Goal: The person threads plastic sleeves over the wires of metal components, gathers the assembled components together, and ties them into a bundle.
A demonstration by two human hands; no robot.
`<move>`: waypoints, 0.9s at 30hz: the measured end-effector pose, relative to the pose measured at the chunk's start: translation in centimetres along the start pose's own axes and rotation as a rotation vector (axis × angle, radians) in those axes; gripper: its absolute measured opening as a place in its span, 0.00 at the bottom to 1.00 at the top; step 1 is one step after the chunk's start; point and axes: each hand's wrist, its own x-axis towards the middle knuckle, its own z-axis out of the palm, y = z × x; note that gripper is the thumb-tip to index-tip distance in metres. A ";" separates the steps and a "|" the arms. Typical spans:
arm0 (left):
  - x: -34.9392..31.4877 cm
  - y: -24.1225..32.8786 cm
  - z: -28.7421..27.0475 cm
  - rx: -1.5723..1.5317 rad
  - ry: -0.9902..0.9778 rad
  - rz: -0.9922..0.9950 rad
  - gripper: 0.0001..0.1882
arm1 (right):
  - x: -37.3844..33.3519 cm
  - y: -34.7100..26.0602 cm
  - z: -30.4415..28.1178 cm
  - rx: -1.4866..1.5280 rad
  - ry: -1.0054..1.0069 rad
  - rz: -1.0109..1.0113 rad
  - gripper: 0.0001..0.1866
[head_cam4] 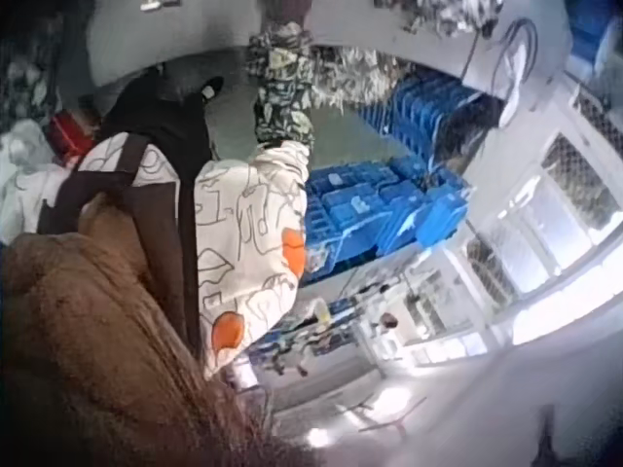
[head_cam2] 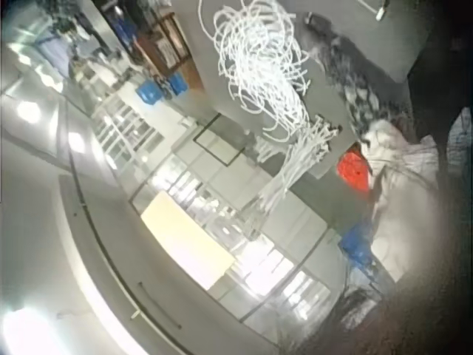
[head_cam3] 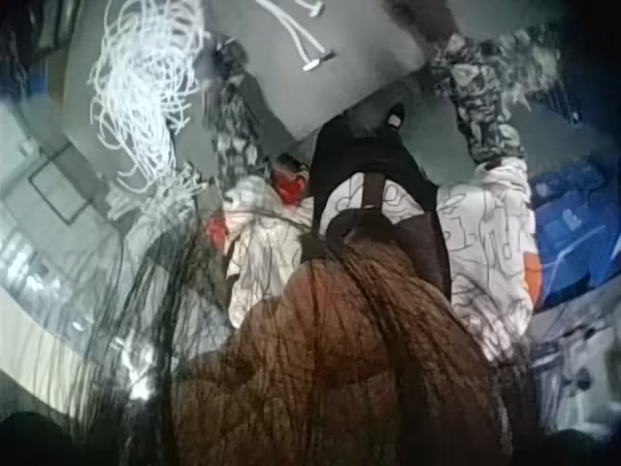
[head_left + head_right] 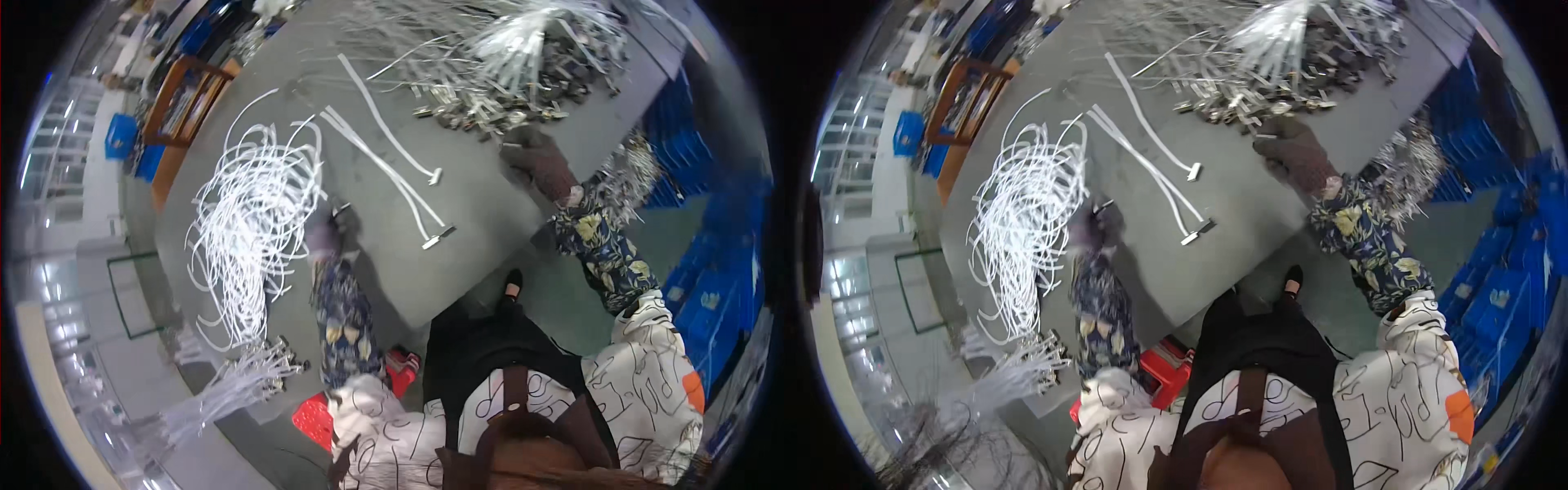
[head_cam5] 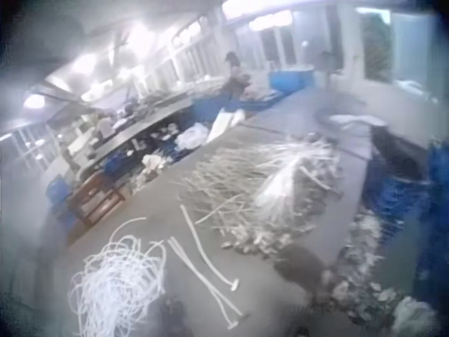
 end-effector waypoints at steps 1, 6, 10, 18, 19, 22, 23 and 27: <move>-3.3 -0.6 2.9 -0.285 -0.136 0.156 0.18 | -0.8 0.9 -0.3 0.328 -0.096 0.153 0.10; -11.0 -4.6 19.2 -0.172 -0.137 0.048 0.10 | -7.2 3.1 0.5 0.314 -0.167 -0.050 0.15; -10.7 -6.7 27.2 -0.158 -0.249 0.018 0.10 | -12.9 2.6 0.1 0.253 -0.278 -0.080 0.12; -8.5 -7.4 29.2 -0.359 0.039 0.090 0.09 | -30.0 19.9 -7.9 0.183 -0.132 0.485 0.10; -8.0 -6.7 28.6 -0.359 0.041 0.092 0.09 | -31.5 22.2 -8.9 0.050 -0.125 0.482 0.12; -6.4 -4.0 27.1 -0.191 0.006 0.291 0.11 | -34.0 27.9 -11.6 -0.329 -0.260 0.237 0.11; -6.8 -2.8 27.2 -0.153 0.033 0.311 0.13 | -33.3 25.8 -11.3 -0.320 -0.271 0.227 0.11; -7.5 0.7 27.5 -0.156 0.112 0.363 0.15 | -32.7 21.3 -11.4 -0.054 -0.057 0.627 0.11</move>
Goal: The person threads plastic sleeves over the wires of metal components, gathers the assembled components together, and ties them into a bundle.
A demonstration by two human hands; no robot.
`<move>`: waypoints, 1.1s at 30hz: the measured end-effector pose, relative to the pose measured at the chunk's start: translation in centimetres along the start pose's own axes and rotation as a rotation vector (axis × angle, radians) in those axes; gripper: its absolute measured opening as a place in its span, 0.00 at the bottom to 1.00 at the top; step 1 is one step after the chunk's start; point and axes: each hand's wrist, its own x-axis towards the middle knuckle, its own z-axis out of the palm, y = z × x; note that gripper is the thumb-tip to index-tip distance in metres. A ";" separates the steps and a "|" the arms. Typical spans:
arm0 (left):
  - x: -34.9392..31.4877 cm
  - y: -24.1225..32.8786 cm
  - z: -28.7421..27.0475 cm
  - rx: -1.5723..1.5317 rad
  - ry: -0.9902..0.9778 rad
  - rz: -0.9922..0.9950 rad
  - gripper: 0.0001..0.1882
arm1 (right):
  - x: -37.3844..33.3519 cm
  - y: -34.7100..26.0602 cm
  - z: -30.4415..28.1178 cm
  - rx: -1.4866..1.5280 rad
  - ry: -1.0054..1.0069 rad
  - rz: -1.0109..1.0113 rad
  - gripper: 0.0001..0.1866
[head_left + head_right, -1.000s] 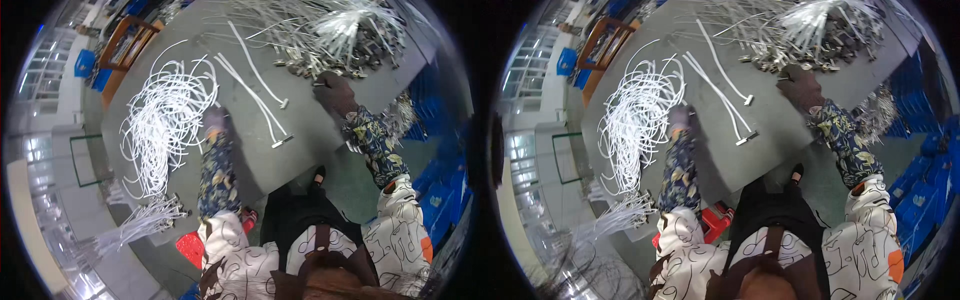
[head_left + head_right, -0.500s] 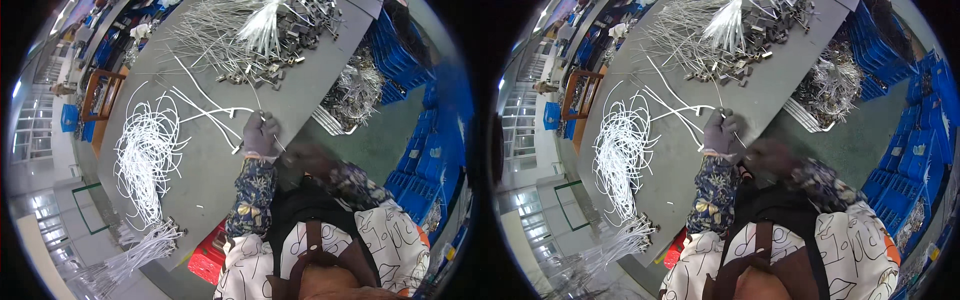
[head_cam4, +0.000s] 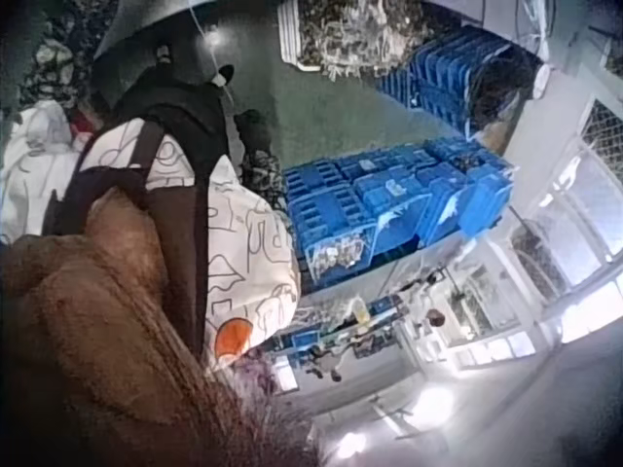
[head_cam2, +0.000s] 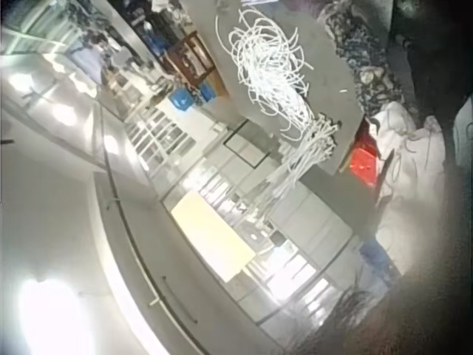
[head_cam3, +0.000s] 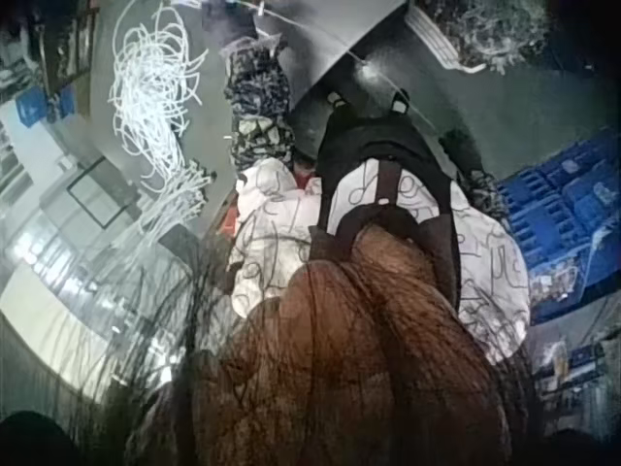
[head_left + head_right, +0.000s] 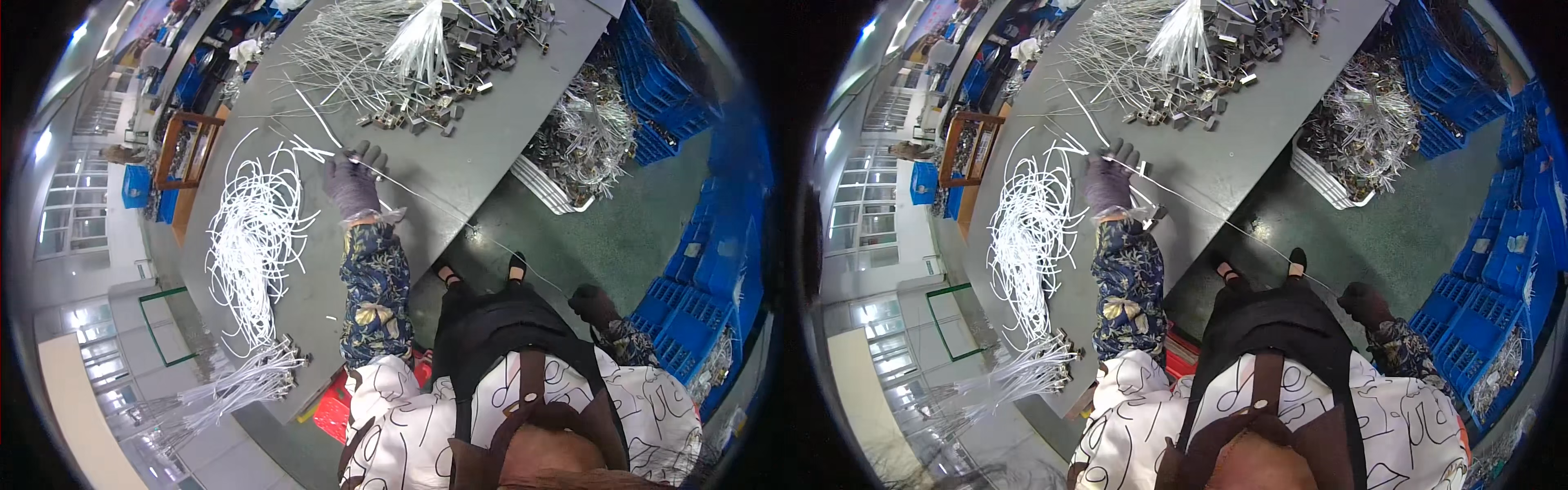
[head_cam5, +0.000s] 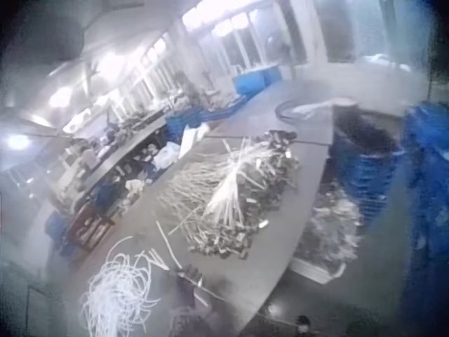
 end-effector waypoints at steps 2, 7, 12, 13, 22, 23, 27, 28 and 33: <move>0.7 0.9 -0.5 -0.022 -0.048 0.033 0.16 | 0.0 0.3 -0.3 0.010 0.007 -0.016 0.11; 0.4 0.6 -2.4 0.046 -0.048 0.091 0.17 | 0.1 -0.4 0.2 -0.038 0.005 -0.064 0.09; -1.8 -5.4 -5.2 -0.219 -0.182 -0.096 0.07 | 3.0 6.3 -1.3 -0.797 0.115 -1.224 0.08; -2.0 -5.4 -5.4 -0.220 -0.171 -0.096 0.07 | 2.1 6.9 -1.4 -0.448 0.016 -0.829 0.08; -3.3 -8.3 -4.0 -0.434 0.176 0.038 0.05 | 3.1 8.1 -2.4 -0.685 -0.081 -1.253 0.10; -3.6 -8.3 -4.1 -0.405 0.189 0.048 0.05 | 1.2 6.4 -2.5 -0.577 -0.085 -0.834 0.10; -2.4 -9.5 -7.7 -0.526 -0.151 -0.029 0.05 | -1.2 3.5 -2.1 -0.149 -0.008 -0.160 0.10; -2.2 -9.3 -7.3 -0.527 -0.153 -0.039 0.05 | -1.1 3.4 -2.1 -0.145 -0.003 -0.153 0.10; -1.9 -6.9 -5.9 -0.390 0.205 -0.147 0.06 | -1.7 2.0 -1.9 -0.139 0.060 0.058 0.09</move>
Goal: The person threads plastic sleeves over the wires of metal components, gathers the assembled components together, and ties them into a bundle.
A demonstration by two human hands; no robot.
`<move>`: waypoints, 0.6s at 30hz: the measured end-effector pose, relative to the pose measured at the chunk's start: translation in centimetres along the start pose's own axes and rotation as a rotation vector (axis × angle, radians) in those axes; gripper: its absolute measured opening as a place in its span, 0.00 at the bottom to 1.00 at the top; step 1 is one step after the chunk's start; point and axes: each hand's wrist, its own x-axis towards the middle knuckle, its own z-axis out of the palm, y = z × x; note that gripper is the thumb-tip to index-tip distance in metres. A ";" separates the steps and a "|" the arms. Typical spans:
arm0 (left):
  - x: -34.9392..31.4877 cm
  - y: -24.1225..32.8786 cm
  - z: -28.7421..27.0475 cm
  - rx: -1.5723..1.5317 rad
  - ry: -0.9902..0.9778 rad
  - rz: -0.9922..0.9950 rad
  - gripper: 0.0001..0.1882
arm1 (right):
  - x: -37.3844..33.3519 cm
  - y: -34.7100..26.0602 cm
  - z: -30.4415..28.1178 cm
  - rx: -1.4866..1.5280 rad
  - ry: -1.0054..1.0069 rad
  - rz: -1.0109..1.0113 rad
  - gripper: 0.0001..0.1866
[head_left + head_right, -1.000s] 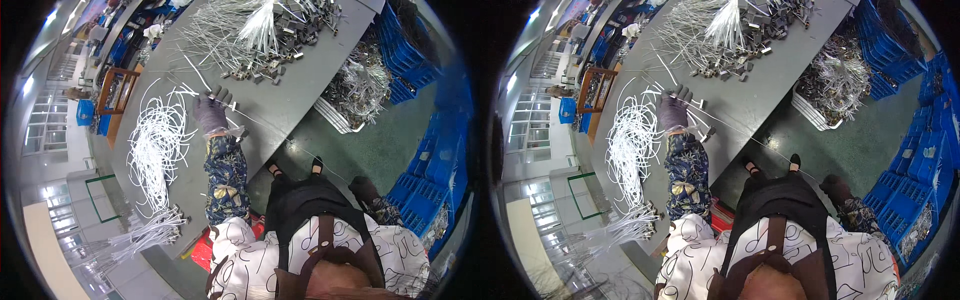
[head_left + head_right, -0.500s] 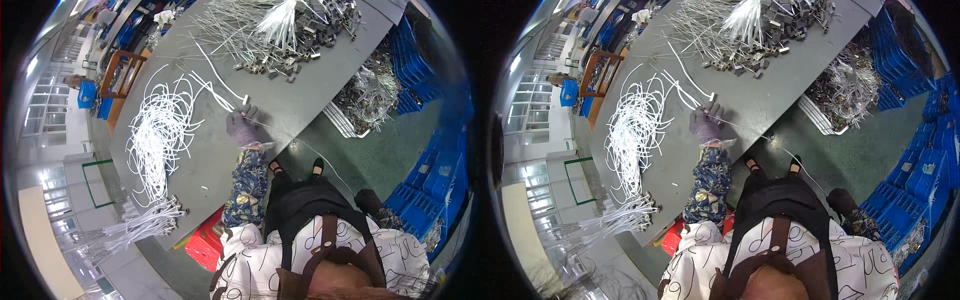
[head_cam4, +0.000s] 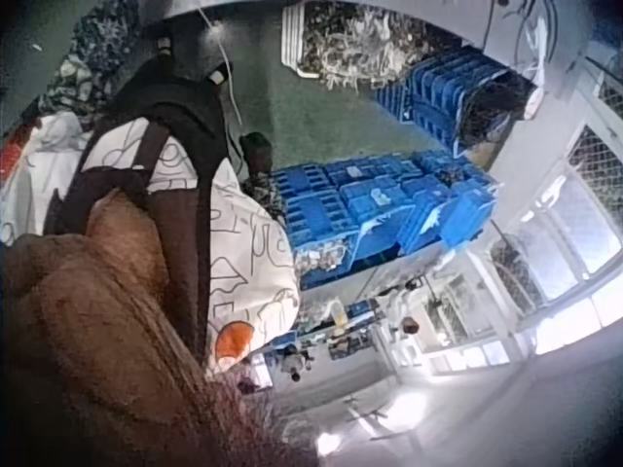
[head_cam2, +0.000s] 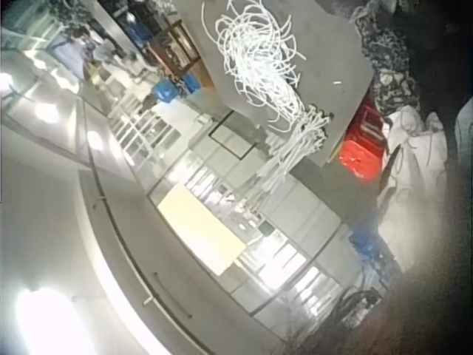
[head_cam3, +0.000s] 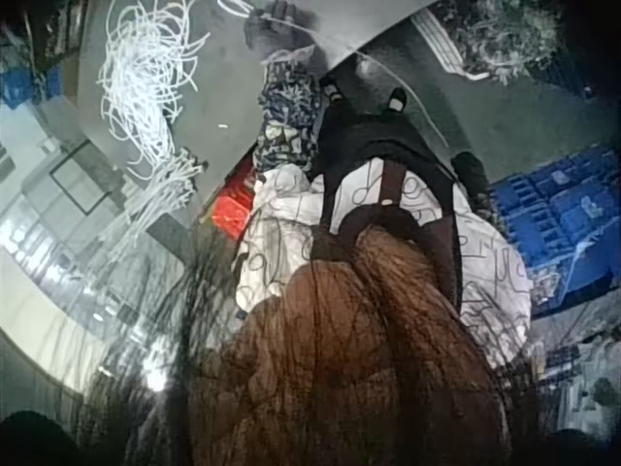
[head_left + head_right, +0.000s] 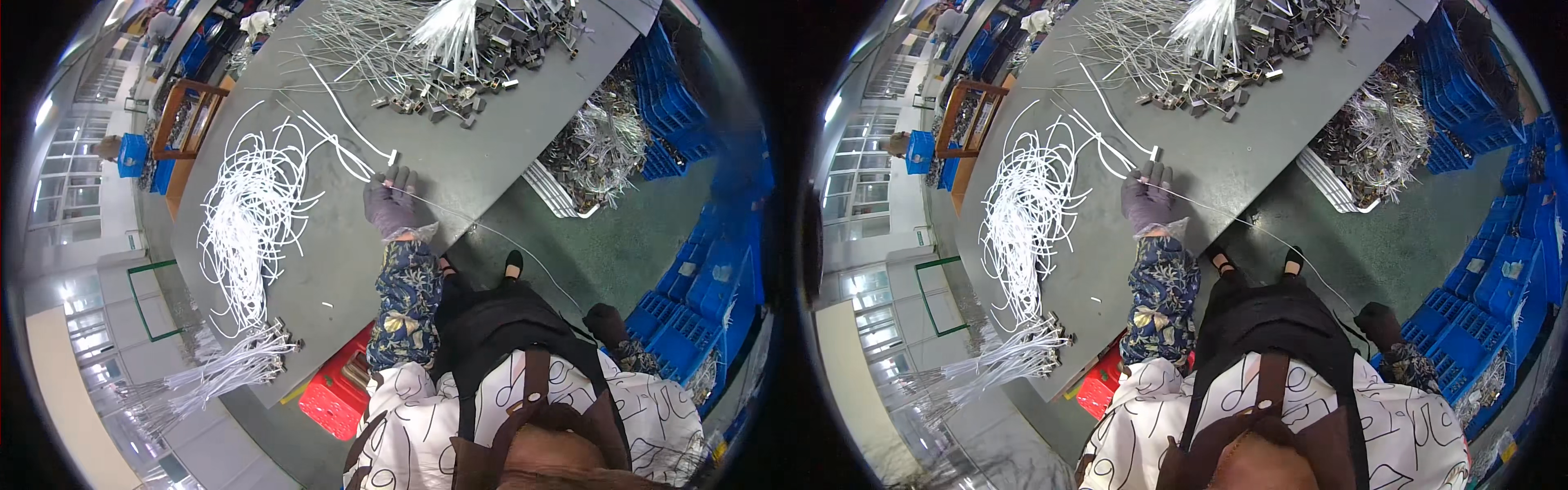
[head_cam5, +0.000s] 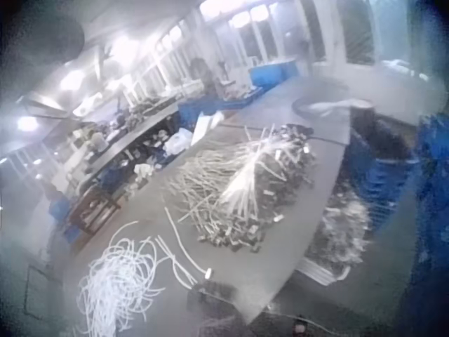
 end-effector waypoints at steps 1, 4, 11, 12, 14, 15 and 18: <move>-0.1 0.4 0.6 -0.020 0.039 0.029 0.08 | 0.1 0.0 0.1 0.002 -0.001 -0.003 0.09; -2.0 0.9 3.0 0.074 0.139 0.066 0.06 | 0.6 0.7 0.1 0.004 -0.033 -0.066 0.10; -3.3 -0.5 2.1 0.144 0.043 0.178 0.10 | -0.3 -1.5 0.4 -0.108 0.043 -0.217 0.11; -3.3 -1.0 1.6 0.188 -0.034 0.183 0.11 | -0.3 -1.9 0.5 -0.202 0.135 -0.287 0.11; -3.2 -1.7 1.1 0.204 -0.084 0.176 0.12 | -0.2 -1.8 0.1 -0.167 0.123 -0.257 0.11; -2.8 -1.7 1.1 0.200 -0.085 0.174 0.12 | 0.0 -1.7 -0.1 -0.128 0.108 -0.232 0.11; -2.1 -0.7 1.8 0.130 0.054 0.215 0.11 | 0.3 -0.1 -0.5 -0.020 0.054 -0.107 0.12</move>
